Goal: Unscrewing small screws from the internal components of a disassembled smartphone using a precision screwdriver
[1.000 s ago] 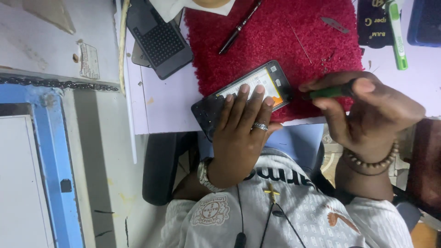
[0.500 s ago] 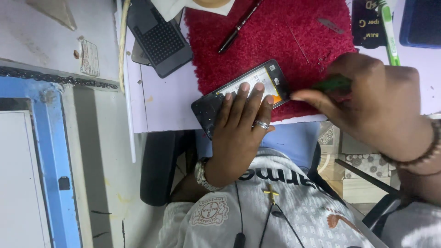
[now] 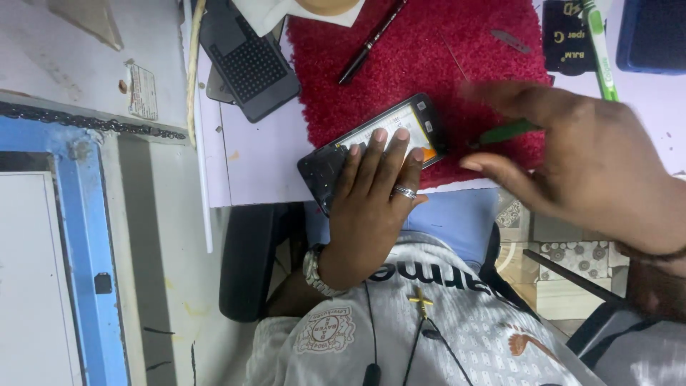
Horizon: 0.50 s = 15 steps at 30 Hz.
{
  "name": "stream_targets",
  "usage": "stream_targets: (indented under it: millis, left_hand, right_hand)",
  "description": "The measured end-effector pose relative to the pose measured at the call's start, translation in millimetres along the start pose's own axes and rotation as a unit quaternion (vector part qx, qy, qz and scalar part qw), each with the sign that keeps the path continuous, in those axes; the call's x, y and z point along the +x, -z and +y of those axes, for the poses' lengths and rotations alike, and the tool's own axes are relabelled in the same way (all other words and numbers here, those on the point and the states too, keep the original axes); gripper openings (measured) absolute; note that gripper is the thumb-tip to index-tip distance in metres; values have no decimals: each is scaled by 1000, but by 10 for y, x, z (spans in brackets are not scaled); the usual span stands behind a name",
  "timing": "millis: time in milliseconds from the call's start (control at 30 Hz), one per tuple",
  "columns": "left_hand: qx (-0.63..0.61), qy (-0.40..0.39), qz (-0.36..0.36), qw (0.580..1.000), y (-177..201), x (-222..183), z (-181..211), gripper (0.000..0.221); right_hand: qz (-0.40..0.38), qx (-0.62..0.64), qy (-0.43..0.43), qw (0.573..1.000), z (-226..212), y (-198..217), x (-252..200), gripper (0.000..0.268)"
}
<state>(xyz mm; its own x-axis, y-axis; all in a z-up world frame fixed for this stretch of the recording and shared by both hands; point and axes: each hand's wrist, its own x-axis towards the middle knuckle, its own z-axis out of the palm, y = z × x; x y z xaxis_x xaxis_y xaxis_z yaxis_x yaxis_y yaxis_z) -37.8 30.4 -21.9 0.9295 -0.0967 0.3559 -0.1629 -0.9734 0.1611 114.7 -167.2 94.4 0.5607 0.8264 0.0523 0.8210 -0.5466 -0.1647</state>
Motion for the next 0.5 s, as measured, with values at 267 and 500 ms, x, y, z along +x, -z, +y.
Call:
stream_targets:
  millis: [267,500]
  left_hand:
    - [-11,4,-5,1000,24,6,1,78]
    - [-7,5,3,1000,5,15,1,84]
  right_hand:
    - [-74,51,-30,996,-79,71,8,67]
    - [-40,34,12,999,27,-13,-44,43]
